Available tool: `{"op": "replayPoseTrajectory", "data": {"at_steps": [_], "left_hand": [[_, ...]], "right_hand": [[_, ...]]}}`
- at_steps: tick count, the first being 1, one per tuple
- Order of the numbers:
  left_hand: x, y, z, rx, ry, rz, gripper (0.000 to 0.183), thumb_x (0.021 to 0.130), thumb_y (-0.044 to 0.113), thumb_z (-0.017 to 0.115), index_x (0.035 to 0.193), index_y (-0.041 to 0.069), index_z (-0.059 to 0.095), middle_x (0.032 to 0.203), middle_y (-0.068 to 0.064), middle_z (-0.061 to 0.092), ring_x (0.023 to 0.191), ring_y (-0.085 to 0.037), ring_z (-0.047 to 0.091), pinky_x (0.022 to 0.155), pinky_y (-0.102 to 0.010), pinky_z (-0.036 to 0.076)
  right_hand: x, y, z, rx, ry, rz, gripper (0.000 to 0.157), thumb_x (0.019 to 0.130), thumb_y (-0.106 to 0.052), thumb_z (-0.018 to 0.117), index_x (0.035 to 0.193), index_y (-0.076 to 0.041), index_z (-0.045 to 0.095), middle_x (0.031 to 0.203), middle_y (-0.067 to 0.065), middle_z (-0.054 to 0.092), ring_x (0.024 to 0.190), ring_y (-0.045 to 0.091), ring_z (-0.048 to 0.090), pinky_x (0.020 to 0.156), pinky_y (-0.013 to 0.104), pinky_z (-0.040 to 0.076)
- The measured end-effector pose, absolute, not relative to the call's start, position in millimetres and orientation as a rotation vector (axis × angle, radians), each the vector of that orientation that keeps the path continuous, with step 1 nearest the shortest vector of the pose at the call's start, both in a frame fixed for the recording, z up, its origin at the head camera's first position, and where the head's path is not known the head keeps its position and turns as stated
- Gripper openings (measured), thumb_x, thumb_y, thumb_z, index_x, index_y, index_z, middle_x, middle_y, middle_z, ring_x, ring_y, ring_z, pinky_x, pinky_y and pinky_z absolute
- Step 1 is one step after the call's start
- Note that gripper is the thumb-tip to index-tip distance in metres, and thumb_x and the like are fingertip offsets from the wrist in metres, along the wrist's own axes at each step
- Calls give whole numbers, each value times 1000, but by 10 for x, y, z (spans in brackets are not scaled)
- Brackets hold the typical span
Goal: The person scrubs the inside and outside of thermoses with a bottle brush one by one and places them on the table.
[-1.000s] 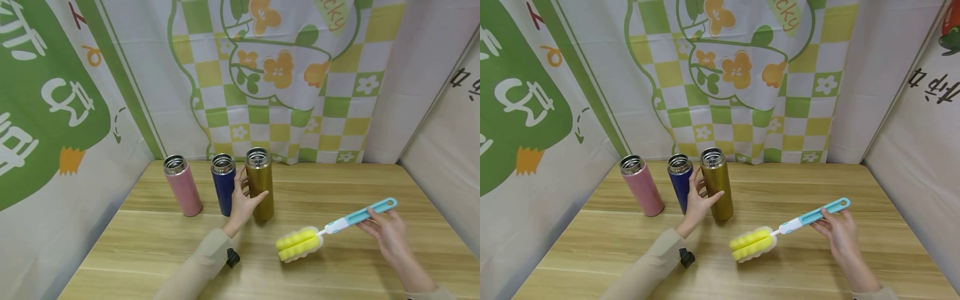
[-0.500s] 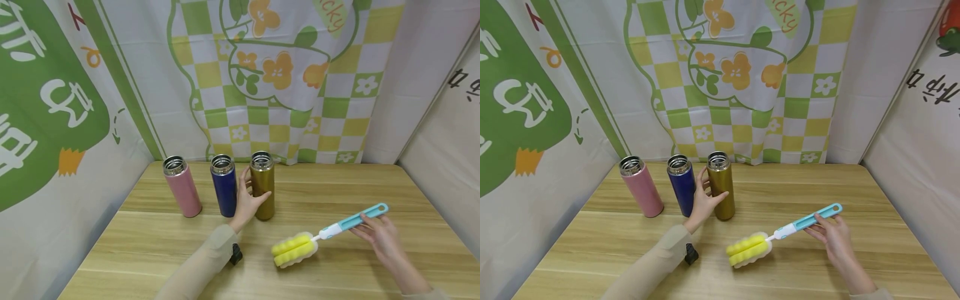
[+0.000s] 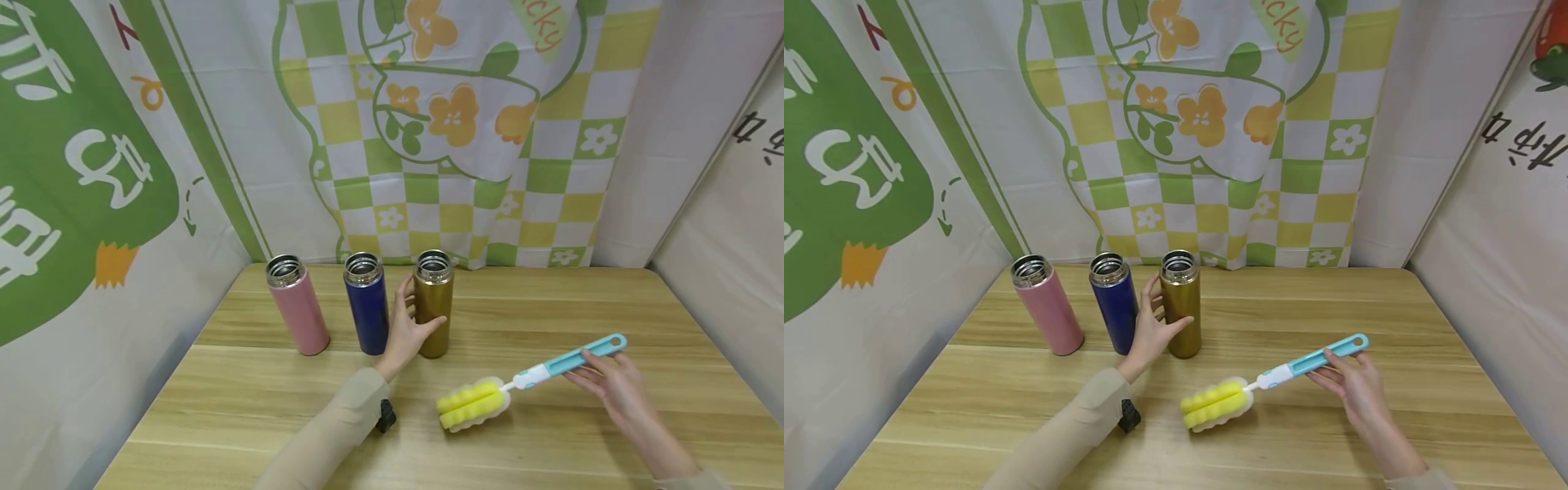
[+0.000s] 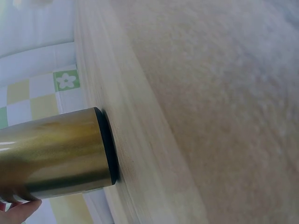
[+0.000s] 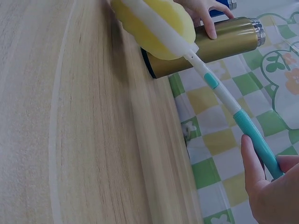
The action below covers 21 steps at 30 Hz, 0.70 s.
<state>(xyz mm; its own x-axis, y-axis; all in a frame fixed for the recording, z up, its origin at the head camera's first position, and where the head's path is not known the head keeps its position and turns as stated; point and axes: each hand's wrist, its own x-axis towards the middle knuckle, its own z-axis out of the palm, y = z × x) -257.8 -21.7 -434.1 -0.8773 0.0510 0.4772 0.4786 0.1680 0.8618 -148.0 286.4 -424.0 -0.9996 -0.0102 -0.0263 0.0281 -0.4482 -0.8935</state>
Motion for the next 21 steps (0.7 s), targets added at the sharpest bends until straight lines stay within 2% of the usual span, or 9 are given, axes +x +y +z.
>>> {"op": "replayPoseTrajectory", "data": {"at_steps": [3, 11, 16, 21], "left_hand": [[-2571, -228, -4345, -514, -2128, -1756, 91, 66, 6, 76, 137, 10, 19, 116, -23, 41, 105, -34, 45, 82, -49, 42], [-2543, -248, -4349, -553, -2156, -1637, 93, 67, 7, 76, 137, 17, 16, 117, -20, 42, 106, -31, 46, 86, -45, 42], [-2515, -263, -4326, -537, -2212, -1533, 93, 67, 9, 76, 137, 13, 15, 124, -21, 40, 112, -34, 44, 94, -45, 35], [-2383, -324, -4266, -420, -2247, -1550, 84, 72, 13, 73, 137, 10, 20, 125, -22, 40, 115, -35, 42, 93, -48, 35]], "right_hand": [[-1487, 2849, -4241, 14, 1628, -2650, 6, 89, -3, 48, 94, -6, 47, 87, 9, 62, 83, 21, 64, 75, 32, 48], [-1507, 2805, -4245, -26, 1643, -2601, 4, 91, -3, 45, 95, -4, 46, 88, 9, 63, 84, 21, 63, 76, 32, 48], [-1536, 2776, -4240, 47, 1661, -2555, 7, 90, -5, 47, 95, -2, 44, 87, 8, 64, 83, 21, 64, 76, 32, 48], [-1592, 2820, -4323, 62, 1718, -2484, 12, 88, -10, 53, 95, -2, 46, 87, 8, 65, 84, 20, 64, 77, 32, 48]]}}
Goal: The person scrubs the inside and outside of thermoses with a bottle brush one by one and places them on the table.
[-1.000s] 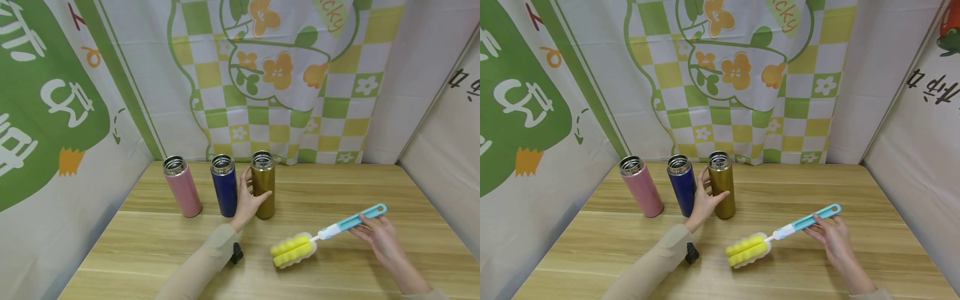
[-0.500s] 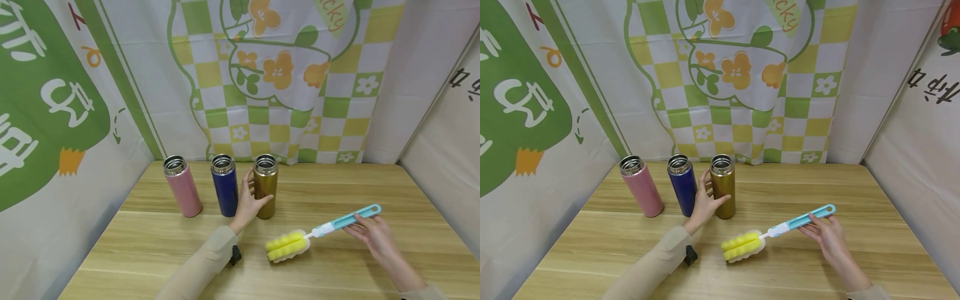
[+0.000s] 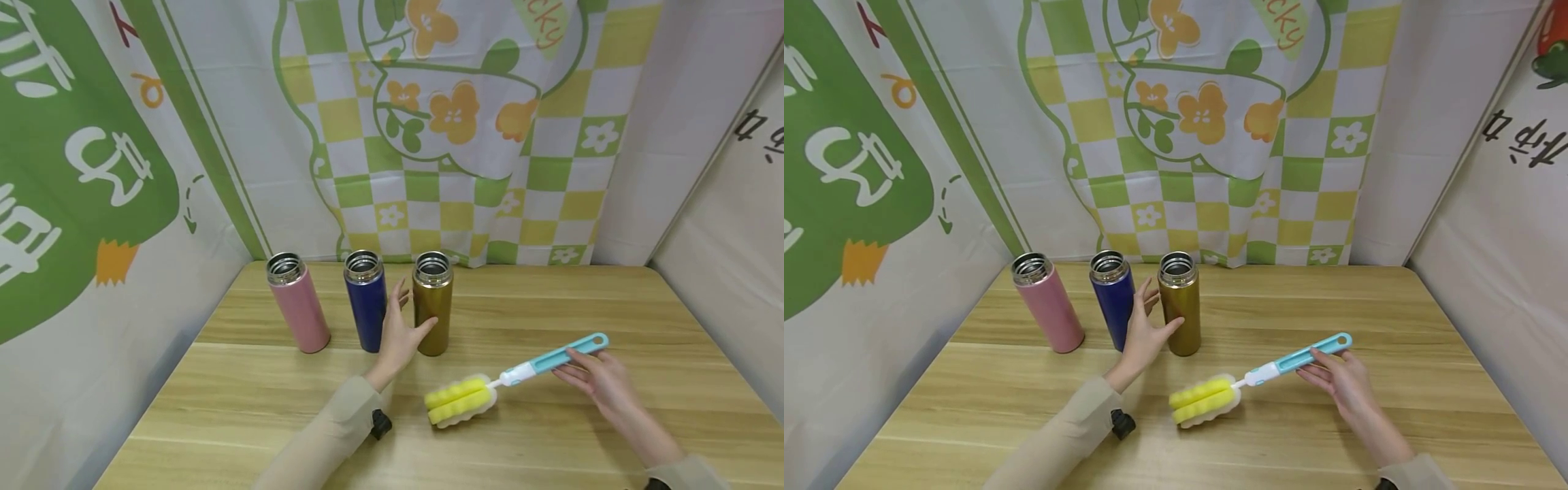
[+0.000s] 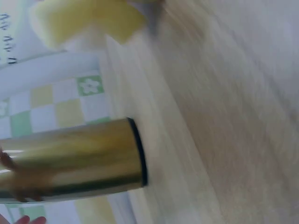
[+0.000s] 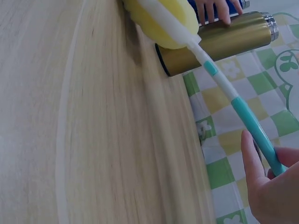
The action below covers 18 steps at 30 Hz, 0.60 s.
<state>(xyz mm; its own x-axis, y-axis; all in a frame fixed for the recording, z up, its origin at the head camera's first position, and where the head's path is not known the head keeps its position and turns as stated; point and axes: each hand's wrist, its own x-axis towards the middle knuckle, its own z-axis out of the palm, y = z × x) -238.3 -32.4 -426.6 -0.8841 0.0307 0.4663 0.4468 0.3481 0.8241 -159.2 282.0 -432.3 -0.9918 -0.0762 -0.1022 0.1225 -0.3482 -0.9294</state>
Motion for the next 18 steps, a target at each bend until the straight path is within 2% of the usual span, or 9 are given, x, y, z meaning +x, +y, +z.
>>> {"op": "replayPoseTrajectory", "data": {"at_steps": [4, 11, 18], "left_hand": [[-2213, -407, -4210, -404, -2214, -1573, 73, 74, 11, 71, 133, 5, 28, 121, -21, 44, 112, -34, 44, 92, -47, 36], [-1891, -596, -4174, -463, -2194, -1581, 65, 74, 7, 70, 129, 5, 34, 114, -16, 51, 108, -30, 48, 92, -44, 37], [-1602, -737, -4044, -487, -2191, -1558, 63, 69, -6, 70, 122, -7, 37, 105, -21, 56, 100, -37, 52, 87, -47, 39]], "right_hand": [[-1661, 2893, -4437, 50, 1769, -2428, 9, 86, -10, 56, 91, -5, 51, 86, 7, 66, 84, 19, 64, 78, 32, 47], [-1741, 2897, -4465, 189, 1803, -2349, 6, 87, -11, 55, 89, -6, 53, 81, 3, 67, 80, 17, 65, 77, 31, 48], [-1797, 2890, -4494, 325, 1685, -2321, 5, 87, -9, 54, 88, -5, 53, 80, 6, 67, 78, 18, 65, 77, 33, 48]]}}
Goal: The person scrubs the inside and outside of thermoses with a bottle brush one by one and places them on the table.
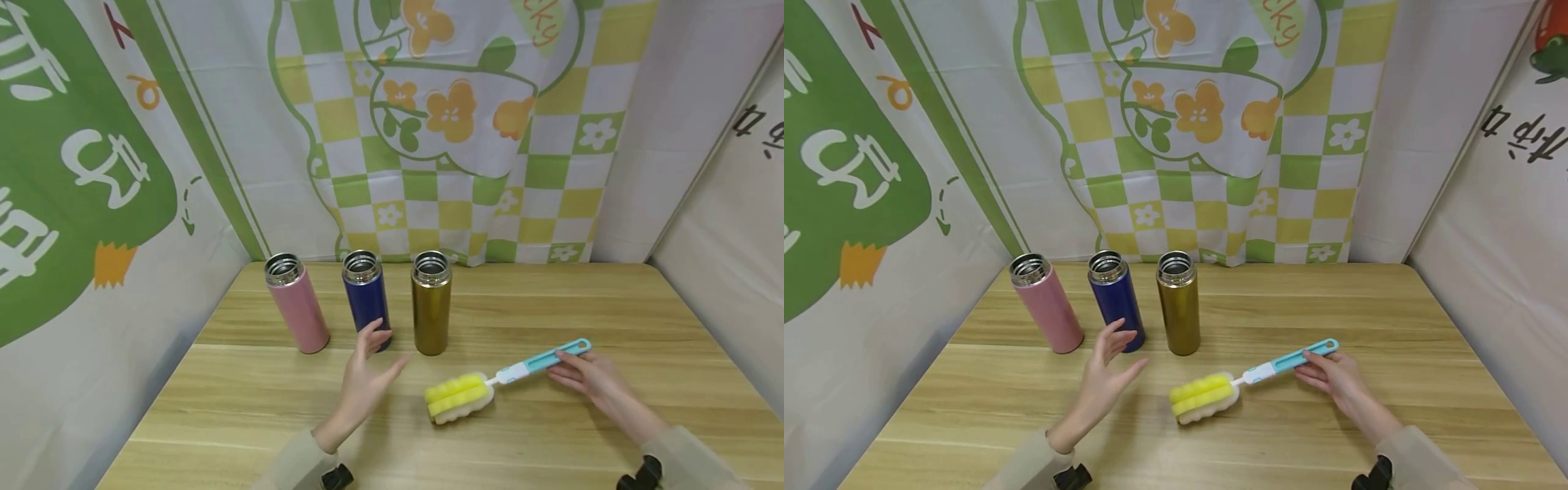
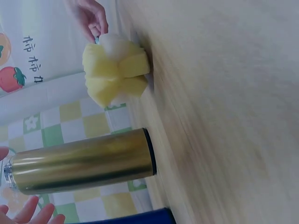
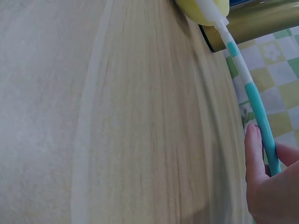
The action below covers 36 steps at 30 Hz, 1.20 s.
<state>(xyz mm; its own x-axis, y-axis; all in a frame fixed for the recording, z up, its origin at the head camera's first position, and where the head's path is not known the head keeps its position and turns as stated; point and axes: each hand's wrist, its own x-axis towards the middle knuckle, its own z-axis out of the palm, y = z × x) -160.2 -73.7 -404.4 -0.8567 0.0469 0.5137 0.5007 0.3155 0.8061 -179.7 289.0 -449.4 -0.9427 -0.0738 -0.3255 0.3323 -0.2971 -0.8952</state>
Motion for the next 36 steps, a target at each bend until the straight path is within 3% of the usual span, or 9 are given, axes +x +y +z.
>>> {"op": "replayPoseTrajectory", "data": {"at_steps": [8, 16, 21, 25, 30, 32, 36], "left_hand": [[-1445, -921, -3952, -544, -2188, -1461, 61, 64, -12, 70, 117, -13, 39, 99, -25, 57, 94, -41, 52, 81, -52, 40], [-1446, -1070, -4028, -573, -2186, -1425, 63, 61, -14, 71, 117, -13, 41, 97, -24, 58, 93, -39, 54, 79, -52, 42], [-1431, -1116, -4021, -602, -2210, -1389, 62, 61, -13, 71, 116, -11, 42, 96, -24, 58, 92, -39, 55, 78, -51, 42], [-1515, -1239, -4182, -622, -2236, -1314, 63, 64, -6, 73, 119, -4, 44, 101, -17, 60, 95, -33, 55, 81, -45, 43], [-1595, -1417, -4272, -677, -2238, -1163, 62, 64, -2, 75, 118, -3, 45, 104, -13, 60, 98, -28, 55, 86, -33, 41], [-1597, -1489, -4250, -696, -2243, -1075, 62, 62, -2, 76, 117, -5, 46, 105, -13, 58, 98, -28, 54, 87, -29, 40], [-1601, -1656, -4218, -718, -2280, -891, 63, 61, 2, 76, 116, -6, 47, 106, -14, 54, 98, -28, 52, 86, -33, 40]], "right_hand": [[-1898, 2902, -4589, 318, 1642, -2282, 25, 88, -12, 53, 102, 5, 40, 83, 8, 66, 80, 18, 64, 80, 34, 48], [-1929, 2937, -4688, 300, 1646, -2230, 13, 90, -12, 50, 91, -1, 55, 82, 9, 66, 80, 18, 64, 78, 33, 49], [-1924, 2952, -4709, 269, 1874, -2085, 25, 91, -14, 48, 100, 9, 51, 79, 8, 66, 75, 16, 64, 72, 30, 50], [-1908, 2947, -4667, 257, 2101, -1936, 42, 90, -17, 50, 112, 17, 38, 79, 8, 65, 71, 16, 64, 67, 31, 52], [-1853, 2996, -4534, 127, 2355, -1794, 50, 90, -22, 51, 118, 15, 33, 88, 17, 64, 73, 19, 64, 65, 34, 52], [-1835, 3028, -4482, 28, 2480, -1744, 47, 91, -19, 50, 117, 16, 34, 91, 23, 62, 72, 19, 64, 64, 34, 52], [-1803, 3088, -4405, -190, 2802, -1591, 35, 89, -10, 52, 111, 15, 42, 88, 29, 60, 66, 15, 63, 57, 31, 52]]}}
